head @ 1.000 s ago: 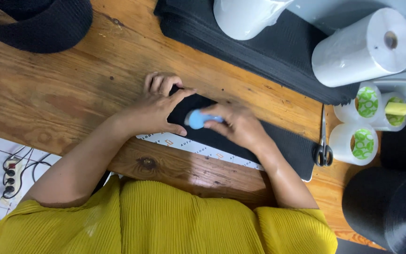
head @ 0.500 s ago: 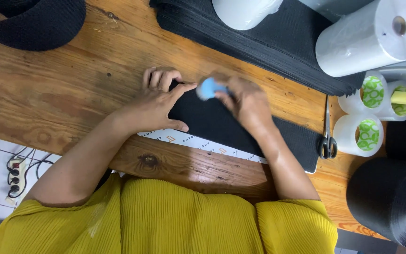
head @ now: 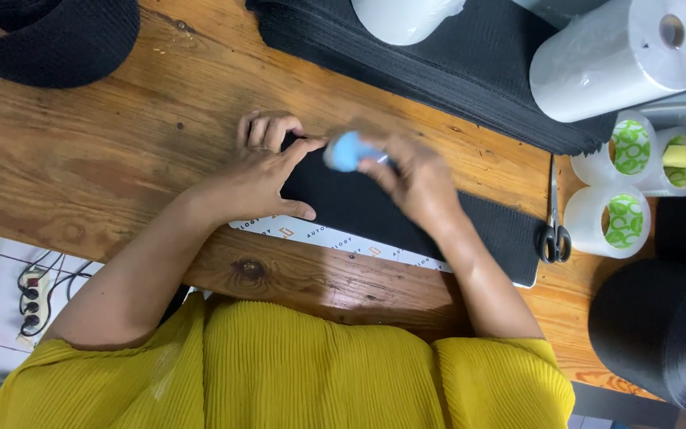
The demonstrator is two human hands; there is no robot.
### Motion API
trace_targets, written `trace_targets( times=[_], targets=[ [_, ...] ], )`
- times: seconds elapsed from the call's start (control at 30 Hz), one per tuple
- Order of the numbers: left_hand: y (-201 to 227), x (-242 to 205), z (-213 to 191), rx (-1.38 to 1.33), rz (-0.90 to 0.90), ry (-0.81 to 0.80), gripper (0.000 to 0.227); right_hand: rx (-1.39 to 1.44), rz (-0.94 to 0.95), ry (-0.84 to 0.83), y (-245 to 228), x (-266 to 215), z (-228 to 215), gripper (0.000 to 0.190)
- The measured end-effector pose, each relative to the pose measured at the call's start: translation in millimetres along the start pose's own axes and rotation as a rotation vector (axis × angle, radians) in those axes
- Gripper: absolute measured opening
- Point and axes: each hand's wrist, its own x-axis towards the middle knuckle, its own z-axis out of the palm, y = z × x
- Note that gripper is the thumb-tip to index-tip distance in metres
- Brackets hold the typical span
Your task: Smoothing a black strap using a blue tool on a wooden workbench
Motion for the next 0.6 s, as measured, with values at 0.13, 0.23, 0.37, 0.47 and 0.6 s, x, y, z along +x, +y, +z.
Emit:
trace_targets(
  times=[0.13, 0.23, 0.37, 0.47, 0.6],
  targets=[
    [2.8, 1.0, -4.4, 0.015, 0.012, 0.011, 0.102, -0.1, -0.034, -0.037, 14.7, -4.2, 18.7, 0.027],
    [-0.3, -1.6, -2.1, -0.014, -0.001, 0.001, 0.1, -0.133, -0.01, 0.039, 31.4, 3.2, 7.4, 0.023],
    [-1.9, -2.0, 1.1, 0.011, 0.021, 0.056, 0.103, -0.092, 0.041, -0.029, -2.9, 0.6, 10.0, 0.025],
    [-4.7, -0.5, 4.3, 0.012, 0.019, 0.036, 0.104, -0.165, -0.018, -0.04, 10.0, 1.1, 20.2, 0.03],
    [-2.6, -0.3, 2.4, -0.003, 0.011, 0.01, 0.103, -0.217, 0.182, -0.056, 46.5, -1.2, 6.3, 0.026]
  ],
)
